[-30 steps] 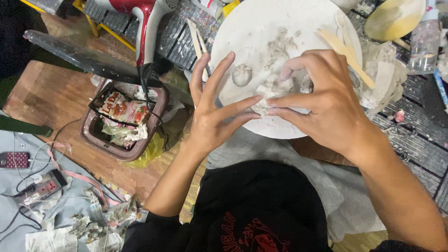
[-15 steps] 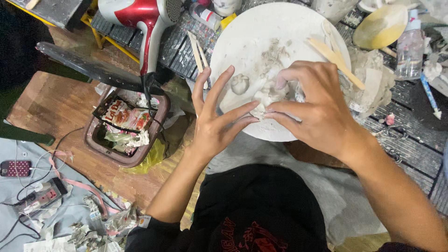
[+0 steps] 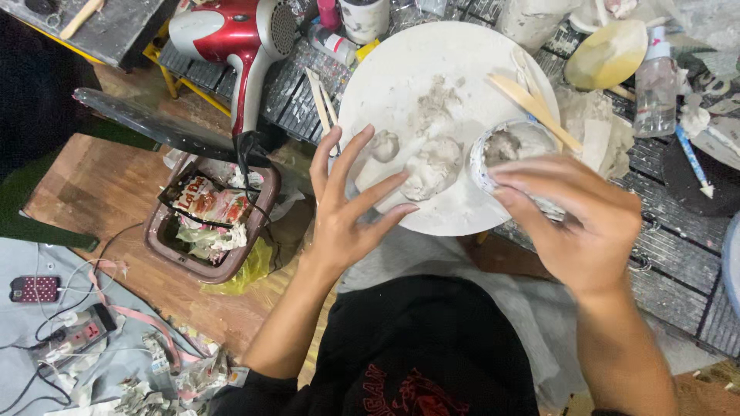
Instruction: The person shapes a small lump of clay by hand and uses a wooden stick to carve and refine its surface. They repeatedly add small pieces of clay and smooth the object while holding it over a white plate.
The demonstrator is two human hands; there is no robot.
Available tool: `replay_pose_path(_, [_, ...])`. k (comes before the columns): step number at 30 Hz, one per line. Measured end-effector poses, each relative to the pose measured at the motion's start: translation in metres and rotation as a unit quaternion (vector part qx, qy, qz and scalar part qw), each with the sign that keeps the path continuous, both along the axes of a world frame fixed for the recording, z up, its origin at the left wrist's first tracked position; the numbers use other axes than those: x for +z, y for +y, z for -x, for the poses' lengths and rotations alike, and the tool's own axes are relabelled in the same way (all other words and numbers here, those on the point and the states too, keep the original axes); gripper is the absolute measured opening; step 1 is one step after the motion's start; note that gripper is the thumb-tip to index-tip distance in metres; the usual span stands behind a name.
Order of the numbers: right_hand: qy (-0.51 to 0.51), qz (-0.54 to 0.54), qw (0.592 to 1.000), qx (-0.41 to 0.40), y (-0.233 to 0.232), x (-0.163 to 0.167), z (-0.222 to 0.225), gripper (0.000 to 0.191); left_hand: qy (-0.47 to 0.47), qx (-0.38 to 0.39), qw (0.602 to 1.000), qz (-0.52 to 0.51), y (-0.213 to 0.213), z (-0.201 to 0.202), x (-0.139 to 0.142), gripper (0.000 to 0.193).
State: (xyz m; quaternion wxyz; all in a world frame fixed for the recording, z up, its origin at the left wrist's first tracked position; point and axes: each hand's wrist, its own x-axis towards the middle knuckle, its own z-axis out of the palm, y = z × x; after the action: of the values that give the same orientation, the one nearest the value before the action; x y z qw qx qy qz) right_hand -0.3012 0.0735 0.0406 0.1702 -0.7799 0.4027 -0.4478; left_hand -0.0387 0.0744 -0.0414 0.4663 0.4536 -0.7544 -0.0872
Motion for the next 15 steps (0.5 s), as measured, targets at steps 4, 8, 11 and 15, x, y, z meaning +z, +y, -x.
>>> replay_pose_path(4, [-0.046, -0.078, 0.993, -0.077, 0.031, -0.004, 0.0, 0.014, 0.043, 0.036, 0.998, 0.003, 0.014, -0.006, -0.005, 0.033])
replay_pose_path(8, [-0.107, -0.095, 0.987, -0.078, 0.044, -0.015, 0.002, 0.019, 0.061, 0.022, 0.997, 0.043, 0.024, -0.003, -0.012, 0.024])
replay_pose_path(11, [-0.165, -0.129, 0.975, -0.079, 0.047, -0.023, 0.002, 0.021, 0.077, -0.024, 0.996, 0.036, 0.032, 0.006, -0.012, 0.024])
replay_pose_path(15, [-0.169, -0.12, 0.975, -0.08, 0.05, -0.033, 0.001, 0.024, 0.104, -0.097, 0.989, 0.048, 0.035, 0.029, -0.006, 0.029])
